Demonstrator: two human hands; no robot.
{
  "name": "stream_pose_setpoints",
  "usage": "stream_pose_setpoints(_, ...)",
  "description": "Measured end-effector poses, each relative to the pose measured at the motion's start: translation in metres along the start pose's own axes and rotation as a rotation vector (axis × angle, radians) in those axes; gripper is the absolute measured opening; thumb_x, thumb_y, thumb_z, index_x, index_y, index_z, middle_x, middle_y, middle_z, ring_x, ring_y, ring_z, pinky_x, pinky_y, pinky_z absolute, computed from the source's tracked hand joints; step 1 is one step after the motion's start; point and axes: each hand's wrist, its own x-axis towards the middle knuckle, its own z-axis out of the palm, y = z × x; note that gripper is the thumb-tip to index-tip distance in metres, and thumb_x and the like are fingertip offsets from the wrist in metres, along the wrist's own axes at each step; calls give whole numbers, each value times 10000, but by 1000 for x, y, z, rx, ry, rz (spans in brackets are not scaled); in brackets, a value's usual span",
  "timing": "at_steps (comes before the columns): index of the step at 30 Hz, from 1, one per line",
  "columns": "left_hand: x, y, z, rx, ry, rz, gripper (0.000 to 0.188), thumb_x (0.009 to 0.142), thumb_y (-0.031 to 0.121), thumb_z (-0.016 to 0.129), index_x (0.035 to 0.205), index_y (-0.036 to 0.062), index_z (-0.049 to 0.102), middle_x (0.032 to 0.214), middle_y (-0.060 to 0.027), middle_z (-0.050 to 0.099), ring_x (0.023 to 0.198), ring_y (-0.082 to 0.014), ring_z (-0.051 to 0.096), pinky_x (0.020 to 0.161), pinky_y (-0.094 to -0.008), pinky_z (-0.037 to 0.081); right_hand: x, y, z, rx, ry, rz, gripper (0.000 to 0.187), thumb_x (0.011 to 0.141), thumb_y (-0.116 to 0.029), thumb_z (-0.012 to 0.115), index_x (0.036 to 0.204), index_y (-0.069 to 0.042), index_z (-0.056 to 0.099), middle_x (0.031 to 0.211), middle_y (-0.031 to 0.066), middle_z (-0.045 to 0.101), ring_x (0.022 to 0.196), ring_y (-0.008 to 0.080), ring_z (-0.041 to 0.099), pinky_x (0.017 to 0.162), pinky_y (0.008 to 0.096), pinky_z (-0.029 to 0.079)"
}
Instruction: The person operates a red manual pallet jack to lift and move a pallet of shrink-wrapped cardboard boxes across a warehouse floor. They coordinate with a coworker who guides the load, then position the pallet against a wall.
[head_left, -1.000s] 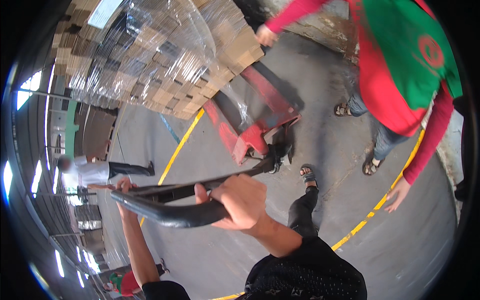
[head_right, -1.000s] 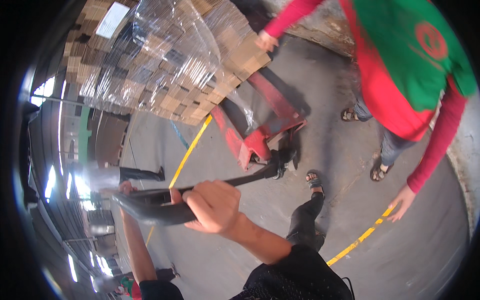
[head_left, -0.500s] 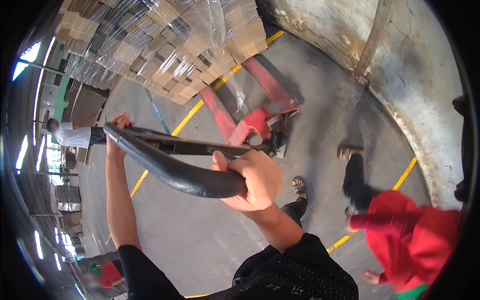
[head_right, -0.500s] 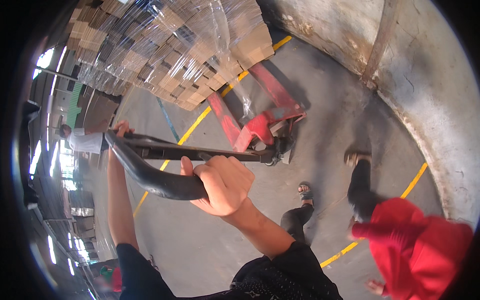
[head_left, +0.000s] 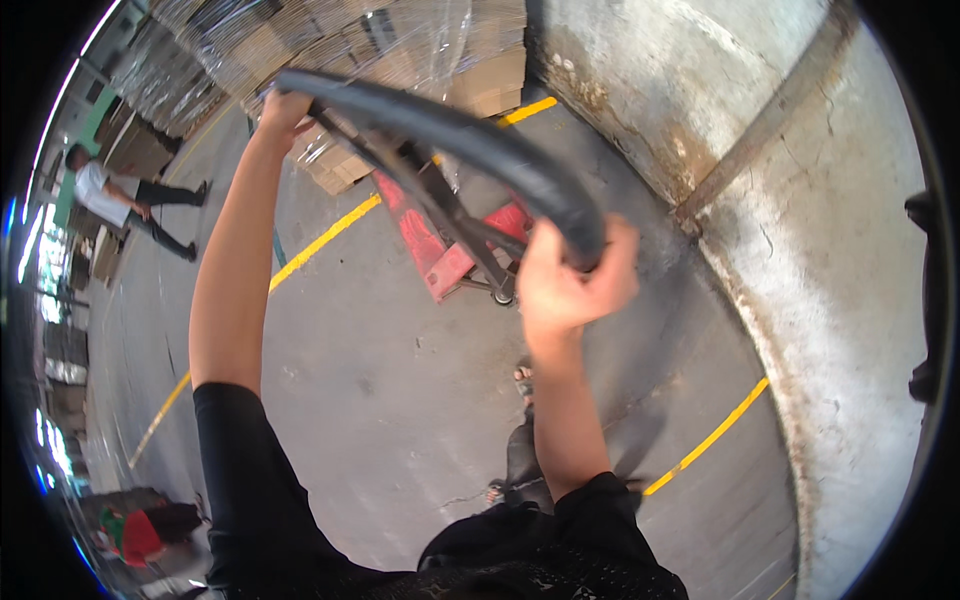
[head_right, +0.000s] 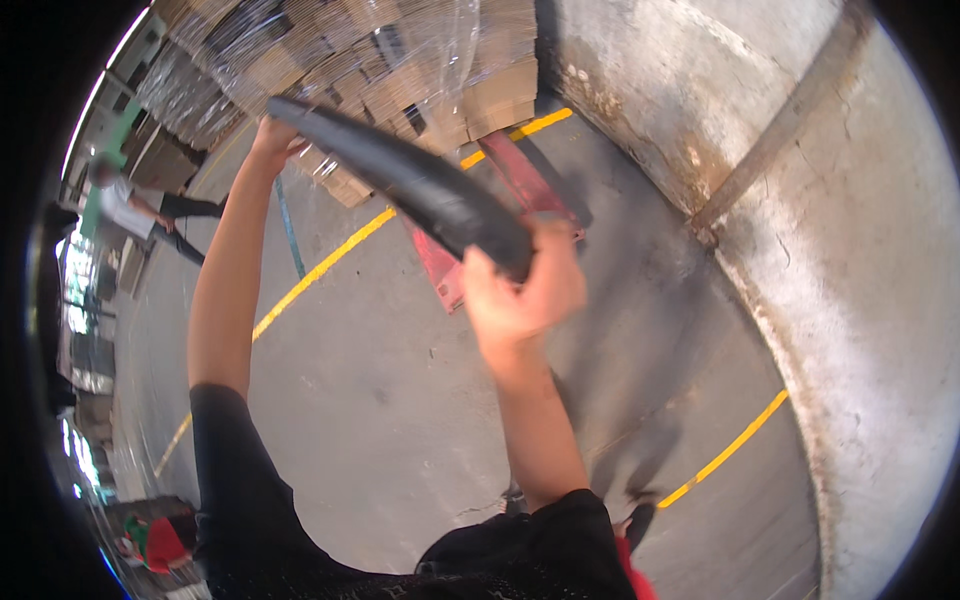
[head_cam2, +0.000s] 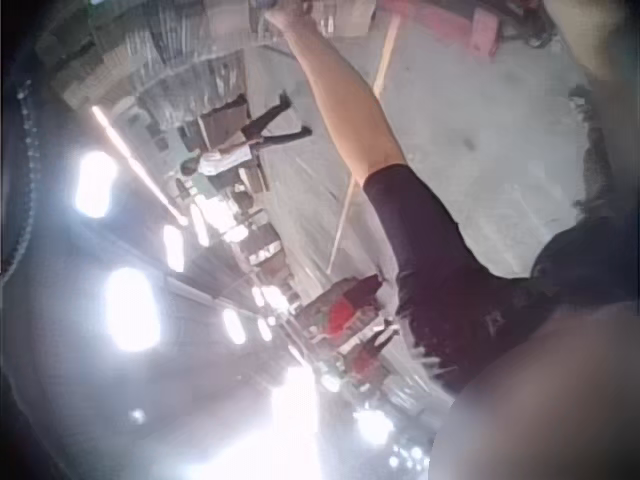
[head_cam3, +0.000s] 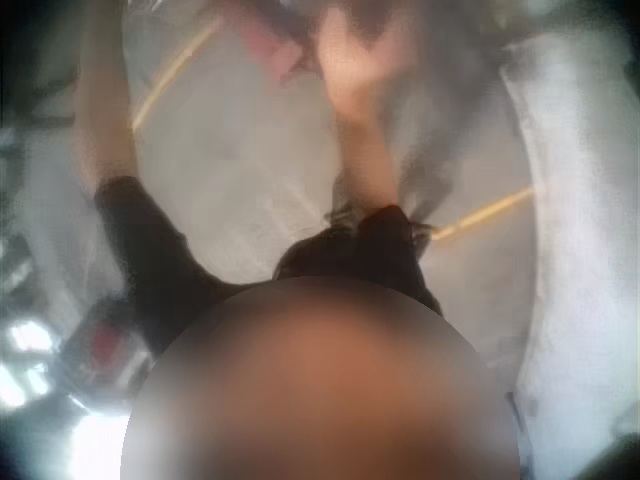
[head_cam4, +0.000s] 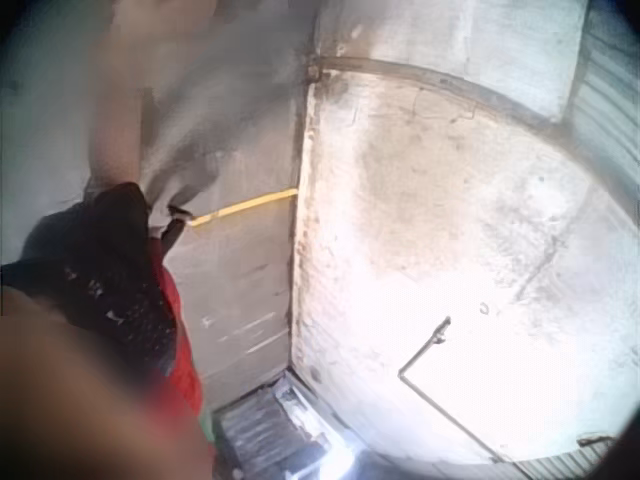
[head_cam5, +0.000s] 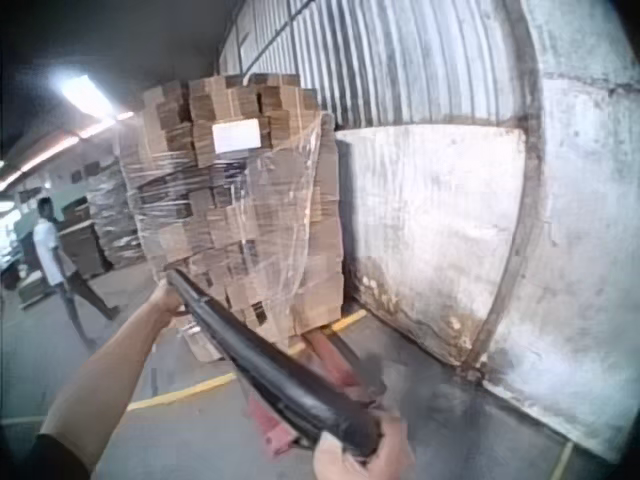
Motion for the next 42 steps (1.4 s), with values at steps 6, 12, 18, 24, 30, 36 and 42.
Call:
stream_pose_setpoints(6,5,45,71,69,-33,5,129,886,287,666,815,180,670,807,32,714,860,-105,655,855,-401,443,37,63,20,-159,160,211,254,803,-185,808,807,6,640,692,54,616,620,130,553,585,296,445)
stream_pose_setpoints(12,22,59,124,-66,-40,201,107,868,223,734,887,118,725,758,3,683,709,-89,652,613,-282,446,97,148,35,-82,214,-5,217,869,-134,759,837,47,644,694,77,645,618,141,591,555,302,450)
stream_pose_setpoints(18,33,67,161,-82,89,193,173,832,191,754,957,73,741,738,-20,674,607,-121,663,546,-313,528,155,230,55,-158,214,-141,196,876,-94,756,899,92,697,772,138,699,677,202,627,638,360,497)
stream_pose_setpoints(24,16,78,203,-6,92,107,364,813,179,673,1174,132,682,1262,-175,644,1238,-349,584,1047,-524,415,197,309,59,-374,130,-66,311,896,-187,749,871,113,673,779,232,689,686,294,643,650,425,511)
stream_pose_setpoints(30,-50,81,225,-193,20,210,237,863,114,578,1090,126,644,1116,-141,703,1093,-340,667,972,-683,373,246,383,40,-356,-147,218,426,917,-315,704,863,103,638,735,194,660,635,278,623,599,416,516)
stream_pose_setpoints(36,-95,78,218,-260,69,214,233,928,89,517,1125,115,640,1098,-140,704,1055,-314,688,995,-637,388,278,379,28,-392,-461,318,413,871,-348,659,729,37,617,708,106,643,596,223,585,515,420,464)
stream_pose_setpoints(42,-100,54,223,-225,152,222,211,851,115,628,1059,132,663,1014,-144,718,1008,-340,695,879,-557,493,247,333,21,-260,-494,582,345,905,-232,666,761,76,609,635,119,601,561,213,574,514,360,492)
